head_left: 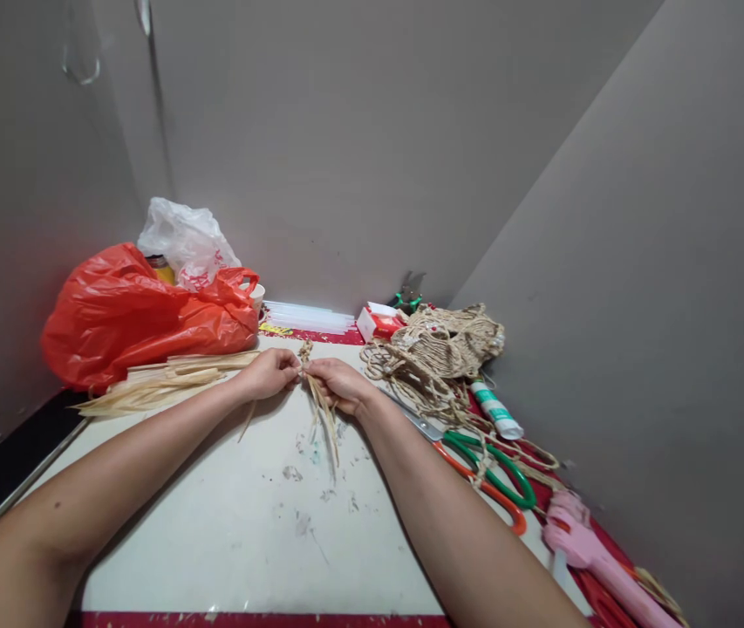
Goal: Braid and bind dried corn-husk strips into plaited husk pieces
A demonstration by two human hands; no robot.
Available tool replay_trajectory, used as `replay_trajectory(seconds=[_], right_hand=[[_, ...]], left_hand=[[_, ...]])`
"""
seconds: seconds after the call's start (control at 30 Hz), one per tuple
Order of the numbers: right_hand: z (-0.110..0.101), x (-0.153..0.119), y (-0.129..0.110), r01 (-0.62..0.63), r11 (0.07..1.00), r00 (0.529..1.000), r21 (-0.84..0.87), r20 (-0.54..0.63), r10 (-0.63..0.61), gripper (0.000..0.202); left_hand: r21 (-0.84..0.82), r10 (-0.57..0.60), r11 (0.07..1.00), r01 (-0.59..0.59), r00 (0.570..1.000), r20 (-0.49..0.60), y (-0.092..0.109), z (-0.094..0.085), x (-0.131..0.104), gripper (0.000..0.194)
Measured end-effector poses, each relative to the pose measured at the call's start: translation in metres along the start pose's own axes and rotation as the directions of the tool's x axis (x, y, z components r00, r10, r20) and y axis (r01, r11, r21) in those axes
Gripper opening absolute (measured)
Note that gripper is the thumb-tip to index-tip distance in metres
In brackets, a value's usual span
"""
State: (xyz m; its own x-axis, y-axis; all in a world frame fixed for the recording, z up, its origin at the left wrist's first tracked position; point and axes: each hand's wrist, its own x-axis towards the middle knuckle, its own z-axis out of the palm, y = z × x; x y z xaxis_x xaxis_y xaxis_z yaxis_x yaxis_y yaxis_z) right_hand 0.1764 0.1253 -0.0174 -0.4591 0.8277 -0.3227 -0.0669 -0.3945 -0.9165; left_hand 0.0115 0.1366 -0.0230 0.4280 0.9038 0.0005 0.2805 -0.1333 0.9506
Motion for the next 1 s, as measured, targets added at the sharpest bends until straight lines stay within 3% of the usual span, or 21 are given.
replay_trajectory(seconds=[0.13, 0.23, 0.43, 0.53, 0.7, 0.83, 1.0], right_hand=[[0.001, -0.002, -0.002, 0.007, 0.999, 1.0, -0.051, 0.001, -0.007, 0.02], [0.0, -0.003, -0.003, 0.006, 0.999, 0.999, -0.046, 0.039, -0.004, 0.02], [-0.001, -0.007, -0.006, 0.016, 0.999, 0.998, -0.035, 0.054, -0.014, 0.034], [0.0, -0.01, -0.007, 0.021, 0.996, 0.999, -0.087, 0.038, -0.018, 0.033], [0.001, -0.01, -0.007, 0.059, 0.971, 0.997, -0.233, -0.032, -0.068, 0.027], [0.001, -0.006, -0.003, 0.115, 0.844, 0.967, -0.523, -0.135, -0.216, 0.026], [0.001, -0.001, 0.001, 0.155, 0.519, 0.899, -0.841, -0.098, -0.427, 0.019]], left_hand=[[-0.102, -0.118, 0.986, 0.132, 0.985, 0.129, 0.006, -0.006, 0.005, 0.019], [-0.096, -0.15, 0.982, 0.162, 0.98, 0.128, 0.008, -0.006, 0.005, 0.018], [0.135, 0.022, 0.991, -0.023, 1.0, 0.01, 0.004, -0.003, 0.01, 0.018], [0.184, 0.066, 0.98, -0.075, 0.996, 0.058, -0.003, -0.006, 0.018, 0.023], [0.17, 0.008, 0.985, -0.034, 0.989, 0.147, -0.002, -0.012, 0.023, 0.031], [0.148, -0.039, 0.989, 0.002, 0.97, 0.242, 0.013, -0.015, 0.018, 0.03], [0.132, -0.143, 0.986, 0.104, 0.931, 0.335, 0.019, -0.018, 0.015, 0.03]])
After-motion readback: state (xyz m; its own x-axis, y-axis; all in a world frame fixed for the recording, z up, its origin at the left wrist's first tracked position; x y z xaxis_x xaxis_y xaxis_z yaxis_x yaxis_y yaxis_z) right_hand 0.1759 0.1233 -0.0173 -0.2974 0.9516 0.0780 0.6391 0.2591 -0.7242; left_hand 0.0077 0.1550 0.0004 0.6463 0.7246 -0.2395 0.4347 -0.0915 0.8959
